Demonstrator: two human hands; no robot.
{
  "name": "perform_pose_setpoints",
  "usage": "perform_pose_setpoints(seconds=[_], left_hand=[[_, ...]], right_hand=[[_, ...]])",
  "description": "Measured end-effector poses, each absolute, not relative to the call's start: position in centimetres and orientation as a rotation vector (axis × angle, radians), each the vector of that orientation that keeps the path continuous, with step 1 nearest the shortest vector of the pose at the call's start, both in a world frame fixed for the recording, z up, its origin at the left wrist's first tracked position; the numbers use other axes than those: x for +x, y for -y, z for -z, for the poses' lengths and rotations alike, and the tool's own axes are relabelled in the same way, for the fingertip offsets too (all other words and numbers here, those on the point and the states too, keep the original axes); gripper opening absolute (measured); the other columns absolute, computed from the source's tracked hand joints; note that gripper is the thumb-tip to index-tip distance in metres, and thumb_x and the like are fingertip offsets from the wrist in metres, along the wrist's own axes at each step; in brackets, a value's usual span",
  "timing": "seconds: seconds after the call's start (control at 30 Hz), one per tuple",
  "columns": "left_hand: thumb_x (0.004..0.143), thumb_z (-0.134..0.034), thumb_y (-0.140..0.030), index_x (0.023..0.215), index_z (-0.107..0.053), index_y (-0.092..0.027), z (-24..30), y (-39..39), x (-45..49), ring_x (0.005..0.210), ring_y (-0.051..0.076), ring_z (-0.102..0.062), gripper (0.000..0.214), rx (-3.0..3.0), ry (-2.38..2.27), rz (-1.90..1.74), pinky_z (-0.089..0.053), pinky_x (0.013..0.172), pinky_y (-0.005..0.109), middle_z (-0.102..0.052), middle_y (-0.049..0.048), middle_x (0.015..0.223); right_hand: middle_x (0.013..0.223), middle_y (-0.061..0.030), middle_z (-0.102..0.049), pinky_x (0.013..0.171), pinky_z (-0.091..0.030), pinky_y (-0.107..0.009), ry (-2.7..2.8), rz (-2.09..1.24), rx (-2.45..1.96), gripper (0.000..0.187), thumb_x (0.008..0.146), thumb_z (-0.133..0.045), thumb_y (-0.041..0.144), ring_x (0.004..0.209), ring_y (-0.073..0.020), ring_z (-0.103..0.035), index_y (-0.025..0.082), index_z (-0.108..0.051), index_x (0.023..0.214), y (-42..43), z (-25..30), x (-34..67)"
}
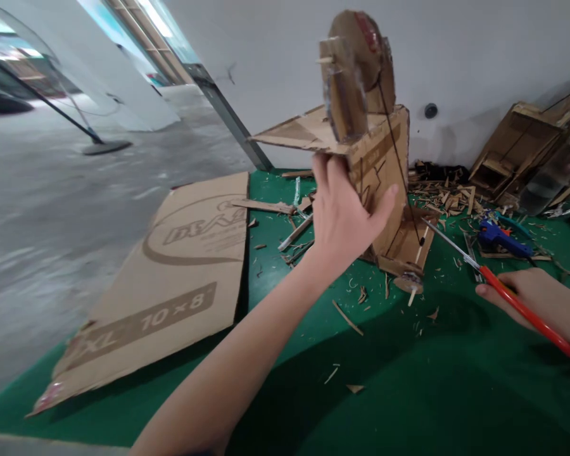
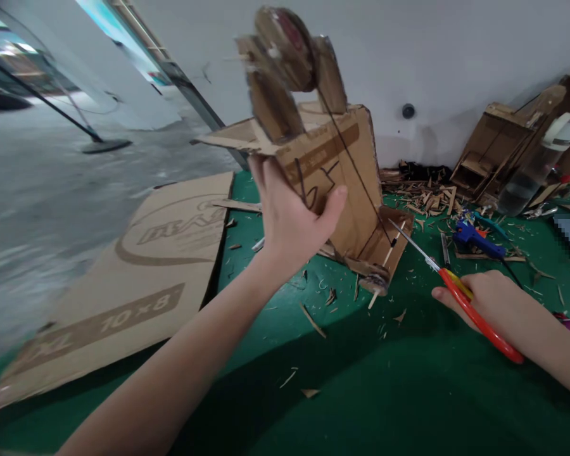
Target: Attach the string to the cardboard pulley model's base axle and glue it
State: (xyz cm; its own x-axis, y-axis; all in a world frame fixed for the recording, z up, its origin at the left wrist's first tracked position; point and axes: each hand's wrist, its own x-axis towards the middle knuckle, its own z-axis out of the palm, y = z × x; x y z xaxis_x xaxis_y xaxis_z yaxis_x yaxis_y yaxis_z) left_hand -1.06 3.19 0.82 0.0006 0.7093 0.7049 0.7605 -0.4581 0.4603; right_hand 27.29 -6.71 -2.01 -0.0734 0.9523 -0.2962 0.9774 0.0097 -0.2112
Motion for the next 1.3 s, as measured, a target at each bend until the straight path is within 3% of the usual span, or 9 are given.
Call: perform_pose_setpoints(seconds=[0.17,0.43,0.53,0.63,0.7,0.9,1.0,1.2,1.3], left_hand=[[0.086,-0.06,-0.042,0.118,-0.038,-0.02,-0.2,-2.3,-1.9,0.122,0.032,-0.054,0.045,-2.054,1.522,1.557,-0.052,0.09,0.046,-0.053,0.0181,0.122],[0.082,-0.061,-0.034,0.108,-0.048,-0.021,0.6,-0.1,-3.2,0.072,0.018,-0.059,0.031,-1.909,1.155,1.526,-0.047,0.055,0.029,-0.058,0.0058,0.087],[0.082,-0.058,-0.015,0.097,-0.057,-0.023,-0.4,2.2,-2.8,0.068,0.015,-0.061,0.018,-2.16,0.709,1.008,-0.049,0.057,0.027,-0.063,0.0023,0.081],[0.074,-0.057,-0.003,0.126,-0.056,-0.019,-1.8,3.3,-1.1,0.064,0.015,-0.065,0.055,-2.459,0.718,0.087,-0.043,0.045,0.028,-0.064,0.009,0.124],[0.07,-0.057,0.002,0.131,-0.055,-0.016,-2.4,2.9,0.1,0.06,0.015,-0.066,0.064,-2.505,0.803,-0.309,-0.042,0.044,0.029,-0.06,0.0134,0.133],[0.071,-0.059,0.01,0.081,-0.071,-0.011,-2.9,1.5,1.9,0.073,0.027,-0.071,0.026,-2.618,0.966,-0.653,-0.046,0.053,0.029,-0.073,0.0113,0.08],[0.069,-0.059,0.012,0.071,-0.071,-0.011,-3.2,1.6,2.0,0.071,0.028,-0.071,0.026,-2.627,0.994,-0.656,-0.045,0.052,0.03,-0.072,0.0115,0.073],[0.07,-0.054,0.012,0.113,-0.064,-0.012,-4.3,1.6,2.0,0.067,0.022,-0.069,0.05,-2.604,0.949,-0.649,-0.04,0.051,0.026,-0.072,0.0073,0.076],[0.07,-0.055,0.011,0.113,-0.06,-0.012,-4.5,1.8,1.8,0.062,0.018,-0.067,0.049,-2.56,0.952,-0.606,-0.036,0.048,0.024,-0.068,0.0035,0.07]], right_hand=[[0.06,-0.007,-0.067,0.051,-0.043,-0.031,-2.166,0.547,2.177,0.061,0.088,-0.036,0.073,0.053,-0.0224,-0.065,0.022,-0.066,0.073,8.0,4.0,28.5],[0.065,-0.0082,-0.068,0.052,-0.043,-0.032,-2.162,0.544,2.239,0.064,0.085,-0.035,0.079,0.055,-0.023,-0.064,0.023,-0.061,0.071,9.3,5.6,28.0],[0.065,-0.0075,-0.067,0.054,-0.042,-0.032,-2.186,0.481,2.242,0.062,0.083,-0.038,0.08,0.058,-0.0241,-0.064,0.023,-0.058,0.069,9.4,5.8,27.6],[0.068,-0.0087,-0.069,0.056,-0.042,-0.034,-2.226,0.386,2.246,0.062,0.082,-0.038,0.08,0.062,-0.0259,-0.066,0.022,-0.058,0.07,9.5,6.1,27.4],[0.073,-0.0099,-0.071,0.057,-0.042,-0.034,-2.237,0.387,2.238,0.064,0.083,-0.038,0.08,0.065,-0.0269,-0.067,0.021,-0.06,0.073,9.5,6.2,27.2],[0.082,-0.0125,-0.073,0.058,-0.044,-0.035,-2.205,0.407,2.202,0.071,0.081,-0.035,0.083,0.07,-0.0295,-0.069,0.019,-0.064,0.083,9.4,6.1,26.8],[0.083,-0.0127,-0.073,0.058,-0.044,-0.035,-2.197,0.412,2.174,0.073,0.08,-0.032,0.085,0.071,-0.0296,-0.069,0.019,-0.063,0.083,9.4,6.2,26.8],[0.082,-0.0122,-0.073,0.058,-0.042,-0.035,-2.233,0.375,2.124,0.072,0.08,-0.035,0.084,0.072,-0.0305,-0.069,0.019,-0.064,0.088,9.3,6.5,27.0],[0.078,-0.0115,-0.072,0.057,-0.041,-0.032,-2.226,0.391,2.139,0.065,0.082,-0.039,0.079,0.069,-0.0283,-0.069,0.02,-0.064,0.086,9.2,6.4,27.0]])
